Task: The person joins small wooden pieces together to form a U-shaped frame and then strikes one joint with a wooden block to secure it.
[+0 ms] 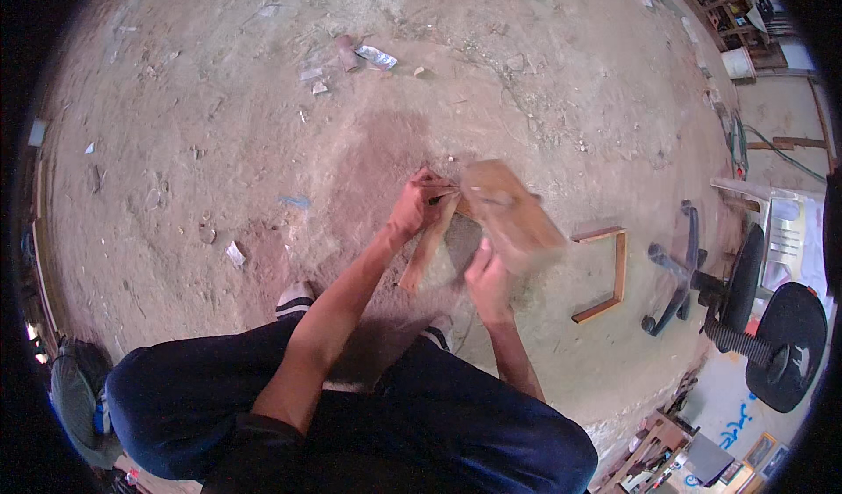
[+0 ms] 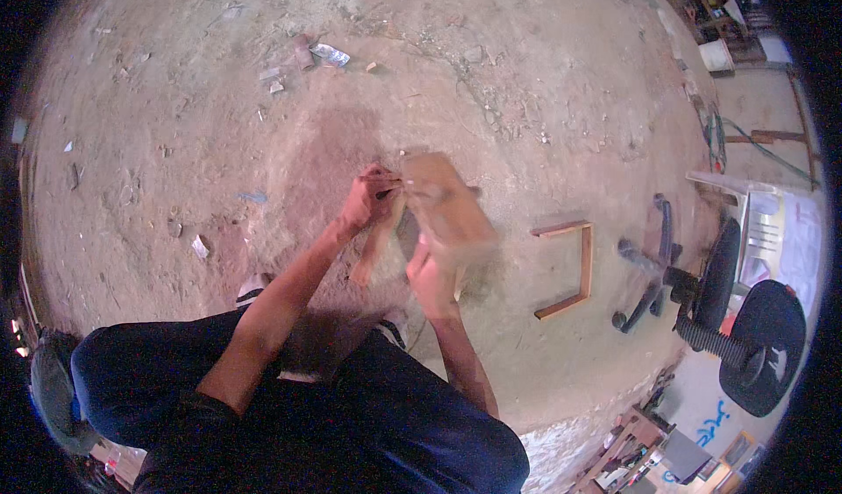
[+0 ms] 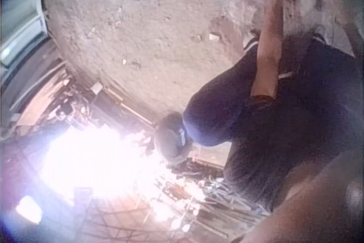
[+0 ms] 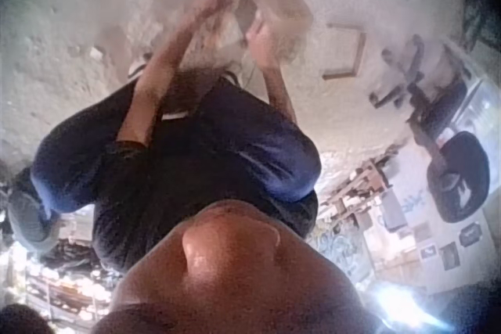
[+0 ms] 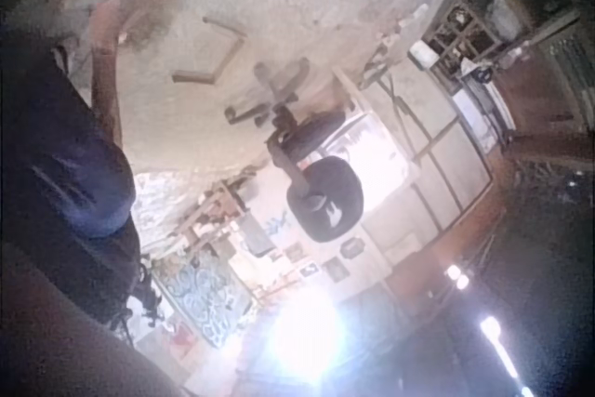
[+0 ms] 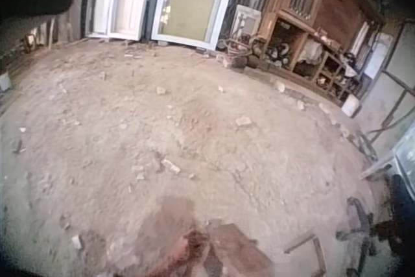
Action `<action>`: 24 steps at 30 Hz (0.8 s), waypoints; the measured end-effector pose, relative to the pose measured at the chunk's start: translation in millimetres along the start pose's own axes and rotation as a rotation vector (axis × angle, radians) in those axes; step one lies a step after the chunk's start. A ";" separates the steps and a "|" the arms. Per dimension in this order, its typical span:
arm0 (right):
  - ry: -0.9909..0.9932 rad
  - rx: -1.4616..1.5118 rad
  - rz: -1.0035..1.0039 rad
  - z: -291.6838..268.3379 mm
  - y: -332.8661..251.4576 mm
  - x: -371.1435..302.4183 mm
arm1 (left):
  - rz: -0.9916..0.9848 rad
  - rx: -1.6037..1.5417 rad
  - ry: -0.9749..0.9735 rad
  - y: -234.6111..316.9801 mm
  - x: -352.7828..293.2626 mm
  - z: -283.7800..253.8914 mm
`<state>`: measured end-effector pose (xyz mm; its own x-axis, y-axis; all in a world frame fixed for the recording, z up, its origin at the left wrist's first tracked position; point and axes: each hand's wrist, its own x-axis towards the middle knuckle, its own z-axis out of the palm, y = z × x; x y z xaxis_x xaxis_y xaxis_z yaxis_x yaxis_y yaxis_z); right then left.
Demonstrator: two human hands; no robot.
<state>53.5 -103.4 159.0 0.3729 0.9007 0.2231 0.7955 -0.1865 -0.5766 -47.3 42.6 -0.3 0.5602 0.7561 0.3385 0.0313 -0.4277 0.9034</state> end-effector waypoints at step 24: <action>-0.354 -0.128 0.401 2.2 -10.3 15.8 | 0.047 0.042 -0.013 -4.1 0.4 -7.9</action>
<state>50.2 -86.3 166.7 0.4929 0.8222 -0.2848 0.6841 -0.5684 -0.4570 -53.8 48.6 -1.9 0.5724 0.7282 0.3768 0.0388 -0.4831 0.8747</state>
